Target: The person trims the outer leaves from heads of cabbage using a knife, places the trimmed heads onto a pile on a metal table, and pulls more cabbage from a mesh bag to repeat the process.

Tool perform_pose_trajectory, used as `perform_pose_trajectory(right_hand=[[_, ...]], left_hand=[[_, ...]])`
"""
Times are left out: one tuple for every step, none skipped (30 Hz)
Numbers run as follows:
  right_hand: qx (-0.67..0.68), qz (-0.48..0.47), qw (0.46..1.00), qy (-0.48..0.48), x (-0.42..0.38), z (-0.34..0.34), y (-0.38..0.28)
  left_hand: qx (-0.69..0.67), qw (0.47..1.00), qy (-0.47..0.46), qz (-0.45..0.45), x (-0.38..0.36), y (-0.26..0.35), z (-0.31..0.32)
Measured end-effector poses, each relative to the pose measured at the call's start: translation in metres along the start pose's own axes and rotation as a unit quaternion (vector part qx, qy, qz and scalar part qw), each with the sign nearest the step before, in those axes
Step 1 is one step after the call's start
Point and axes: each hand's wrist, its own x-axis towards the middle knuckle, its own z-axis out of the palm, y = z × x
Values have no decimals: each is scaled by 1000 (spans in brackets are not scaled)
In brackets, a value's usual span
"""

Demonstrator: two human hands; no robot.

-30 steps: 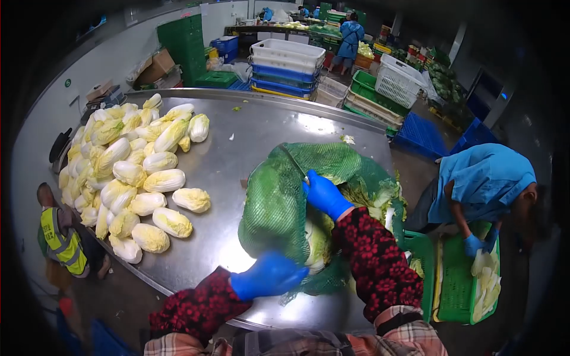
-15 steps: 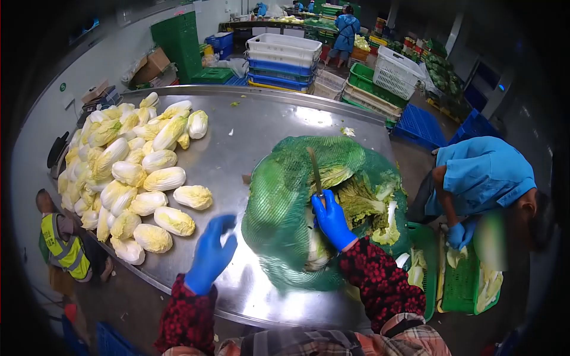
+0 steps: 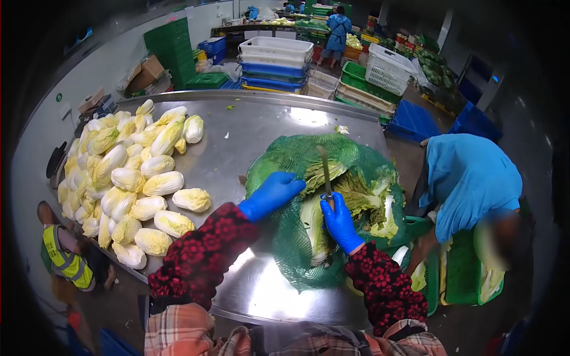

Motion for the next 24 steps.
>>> perform_pose_trajectory(right_hand=[[-17,-53,998,7,3,8,4],[-36,-108,993,14,8,15,4],[-45,-38,997,-38,13,18,-9],[-71,-7,994,-87,24,24,-13],[-86,-29,990,-107,38,30,-21],[-102,-46,985,-130,50,34,-30],[-163,-21,971,-176,67,37,-38],[-179,-3,961,-210,86,35,-50],[-192,19,950,-247,100,32,-62],[-206,37,935,-285,106,30,-67],[-206,19,936,-285,107,31,-62],[-205,1,937,-283,111,32,-55],[-201,-13,939,-280,110,34,-50],[-171,-11,948,-268,104,32,-48],[-145,-11,956,-256,95,24,-44],[-117,-9,962,-247,82,16,-38],[-76,-3,973,-218,69,11,-23],[76,169,952,-243,52,-9,-36],[163,217,938,-218,36,-21,-28],[246,269,912,-190,14,-32,-18],[289,261,907,-162,-12,-39,-2],[330,248,901,-132,-36,-46,12],[335,271,898,-93,-64,-50,18],[358,301,880,-77,-93,-53,29]], left_hand=[[-17,998,13,67,-4,-4,-2],[-30,996,26,80,-12,-7,-4],[-44,994,41,94,-21,-9,-6],[-54,990,56,114,-27,-7,-9],[-81,992,55,84,-34,-1,-10],[-63,993,32,98,-41,6,-11],[-44,993,8,112,-46,14,-15],[-25,992,-20,122,-50,17,-18],[-29,988,27,152,-55,13,-22],[-87,991,51,85,-64,8,-30],[-145,986,78,22,-74,1,-40],[-125,976,165,71,-86,-14,-49],[-94,956,253,114,-98,-28,-57],[-241,915,324,10,-113,-46,-71],[-235,905,354,0,-127,-70,-88],[-219,913,338,-67,-150,-130,-111],[-109,927,315,-174,-159,-191,-117],[49,946,291,-132,-159,-221,-100],[128,934,330,-40,-152,-257,-75],[141,943,275,-123,-148,-240,-55],[154,955,215,-135,-141,-240,-38],[10,973,175,-152,-140,-235,-14],[-70,974,170,-135,-138,-241,4],[-149,968,165,-117,-135,-248,16]])
